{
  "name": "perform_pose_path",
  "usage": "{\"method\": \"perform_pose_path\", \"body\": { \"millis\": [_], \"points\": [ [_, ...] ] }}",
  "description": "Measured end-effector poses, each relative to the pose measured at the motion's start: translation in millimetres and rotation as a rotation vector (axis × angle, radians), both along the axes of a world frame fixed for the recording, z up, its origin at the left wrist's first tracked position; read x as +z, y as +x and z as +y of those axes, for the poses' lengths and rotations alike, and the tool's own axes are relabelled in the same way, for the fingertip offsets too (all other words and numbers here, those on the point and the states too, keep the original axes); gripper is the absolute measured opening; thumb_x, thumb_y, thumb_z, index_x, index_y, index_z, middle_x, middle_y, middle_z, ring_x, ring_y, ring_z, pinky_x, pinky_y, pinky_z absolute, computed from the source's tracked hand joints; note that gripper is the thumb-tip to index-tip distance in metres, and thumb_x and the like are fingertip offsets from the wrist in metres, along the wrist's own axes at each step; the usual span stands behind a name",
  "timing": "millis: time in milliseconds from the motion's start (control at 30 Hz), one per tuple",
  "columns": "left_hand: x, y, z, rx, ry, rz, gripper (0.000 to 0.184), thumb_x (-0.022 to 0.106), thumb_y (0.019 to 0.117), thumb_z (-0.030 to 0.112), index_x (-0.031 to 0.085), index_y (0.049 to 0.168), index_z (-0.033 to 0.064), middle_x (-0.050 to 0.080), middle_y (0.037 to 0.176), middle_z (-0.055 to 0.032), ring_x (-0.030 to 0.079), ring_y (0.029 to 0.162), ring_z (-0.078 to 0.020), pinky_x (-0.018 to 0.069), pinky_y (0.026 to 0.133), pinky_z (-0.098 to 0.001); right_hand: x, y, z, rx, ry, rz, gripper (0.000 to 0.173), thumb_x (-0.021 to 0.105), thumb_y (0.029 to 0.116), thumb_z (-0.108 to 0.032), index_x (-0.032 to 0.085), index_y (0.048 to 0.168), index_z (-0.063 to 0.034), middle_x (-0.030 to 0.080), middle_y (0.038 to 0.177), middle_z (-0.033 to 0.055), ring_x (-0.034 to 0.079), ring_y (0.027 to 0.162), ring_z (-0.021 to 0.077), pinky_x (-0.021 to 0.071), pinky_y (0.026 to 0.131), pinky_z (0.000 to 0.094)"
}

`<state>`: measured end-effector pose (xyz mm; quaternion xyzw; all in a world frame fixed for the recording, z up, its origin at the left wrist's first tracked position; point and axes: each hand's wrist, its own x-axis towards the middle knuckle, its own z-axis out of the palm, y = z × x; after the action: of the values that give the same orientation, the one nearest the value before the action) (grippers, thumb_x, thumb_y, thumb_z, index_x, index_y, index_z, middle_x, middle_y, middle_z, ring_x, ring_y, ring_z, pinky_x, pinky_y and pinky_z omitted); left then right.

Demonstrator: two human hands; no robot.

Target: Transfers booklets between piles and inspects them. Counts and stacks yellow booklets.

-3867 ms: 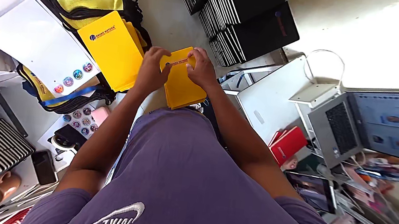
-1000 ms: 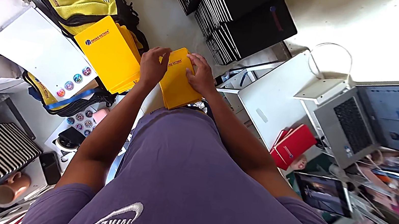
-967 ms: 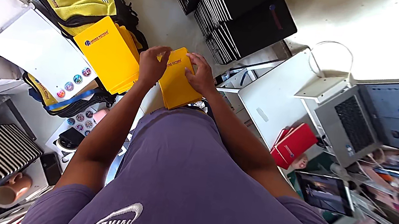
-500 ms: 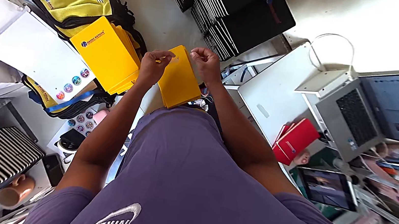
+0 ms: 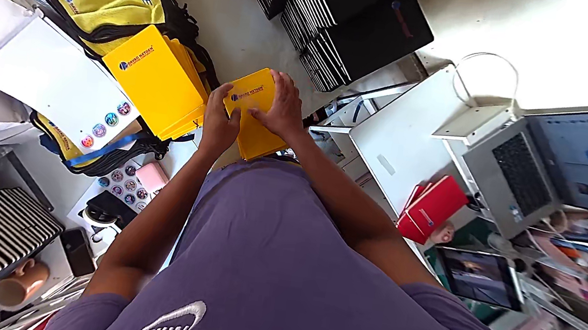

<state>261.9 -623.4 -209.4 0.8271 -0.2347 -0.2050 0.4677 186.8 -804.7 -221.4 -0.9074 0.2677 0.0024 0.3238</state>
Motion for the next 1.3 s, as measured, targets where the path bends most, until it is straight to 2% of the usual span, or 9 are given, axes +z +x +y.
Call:
{"method": "perform_pose_path", "body": {
  "millis": [100,233,367,533,667,800,967,1167,1300],
  "points": [
    [-9.4,-28.2,17.9,0.045,0.0,0.001,0.06,0.063,0.0972,0.014,0.04,0.152,0.005,0.045,0.153,-0.0194,0.051,0.137,-0.0293,0.0513,0.106,-0.0484,-8.4,4.0,-9.6,-0.114,0.152,-0.008,0.096,0.082,0.0832,-0.05,0.037,0.157,-0.0073,0.056,0.145,0.0168,0.059,0.128,0.0332,0.0517,0.105,0.0535],
    [-19.9,-42.2,20.7,0.081,0.066,0.101,0.08,0.067,0.0956,0.024,0.024,0.16,0.0021,0.036,0.16,-0.0239,0.05,0.139,-0.0326,0.0486,0.11,-0.0473,-8.2,3.1,-18.9,-0.207,0.194,-0.041,0.061,0.066,0.0986,-0.037,0.047,0.148,-0.0067,0.068,0.128,0.0121,0.073,0.097,0.0255,0.0605,0.086,0.0472],
    [-26.2,-20.6,2.5,0.094,0.065,0.229,0.092,0.068,0.0969,0.025,0.01,0.162,-0.0035,0.037,0.159,-0.0271,0.046,0.144,-0.0331,0.0421,0.118,-0.0483,-10.5,1.0,-19.6,-0.143,0.265,-0.122,0.055,0.063,0.1008,-0.034,0.05,0.146,-0.0061,0.064,0.134,0.0131,0.07,0.108,0.0232,0.0594,0.092,0.0425],
    [-23.8,8.9,-24.8,0.28,-0.036,0.465,0.064,0.069,0.0942,0.021,0.042,0.148,0.0,0.062,0.132,-0.0207,0.064,0.121,-0.0265,0.0535,0.104,-0.0461,-12.5,-6.4,-13.6,-0.066,0.224,-0.157,0.067,0.068,0.0961,-0.038,0.046,0.151,-0.007,0.053,0.146,0.0188,0.056,0.132,0.0284,0.0503,0.108,0.0438],
    [2.1,-2.6,-31.5,0.178,-0.038,0.207,0.055,0.068,0.0922,0.014,0.048,0.142,0.0005,0.051,0.146,-0.0221,0.05,0.136,-0.0316,0.0455,0.111,-0.0488,-17.0,-15.9,-16.8,-0.129,0.334,-0.256,0.066,0.069,0.0959,-0.036,0.048,0.151,-0.007,0.052,0.148,0.0185,0.052,0.137,0.0274,0.0466,0.112,0.044],
    [14.9,-20.1,-44.6,0.113,-0.059,0.133,0.073,0.071,0.0881,0.014,0.034,0.149,0.0009,0.048,0.148,-0.0206,0.051,0.135,-0.0316,0.0503,0.104,-0.0473,-17.2,-24.2,-19.7,-0.325,0.567,-0.245,0.081,0.078,0.0889,-0.015,0.033,0.156,-0.0084,0.062,0.137,0.0161,0.071,0.108,0.0257,0.063,0.089,0.0429],
    [-12.5,-8.5,-36.5,0.172,0.076,0.114,0.088,0.074,0.0856,0.019,0.026,0.158,0.0032,0.036,0.158,-0.0264,0.036,0.147,-0.0401,0.0338,0.12,-0.0552,-15.7,-26.1,-25.6,-0.421,0.7,-0.086,0.037,0.074,0.0961,-0.02,0.066,0.127,-0.0021,0.072,0.116,0.015,0.073,0.098,0.0229,0.0623,0.088,0.0432],
    [-5.7,-8.7,-20.7,0.134,0.0,0.106,0.07,0.068,0.0905,0.019,0.04,0.153,0.006,0.04,0.156,-0.0214,0.042,0.143,-0.0334,0.0416,0.114,-0.0502,45.8,-27.9,-36.7,-0.403,0.408,-0.15,0.038,0.06,0.1029,-0.024,0.055,0.132,0.0,0.069,0.118,0.0159,0.071,0.105,0.0232,0.0593,0.093,0.0449],
    [2.5,-13.0,-10.5,0.064,-0.04,0.141,0.049,0.063,0.0939,0.016,0.054,0.141,0.0067,0.049,0.148,-0.0187,0.056,0.129,-0.0294,0.0538,0.1,-0.0449,135.0,-31.0,-56.6,-0.227,-0.108,-0.287,0.037,0.054,0.1056,-0.023,0.051,0.135,-0.0015,0.074,0.104,0.0114,0.074,0.086,0.0205,0.0627,0.075,0.0418]
  ]
}}
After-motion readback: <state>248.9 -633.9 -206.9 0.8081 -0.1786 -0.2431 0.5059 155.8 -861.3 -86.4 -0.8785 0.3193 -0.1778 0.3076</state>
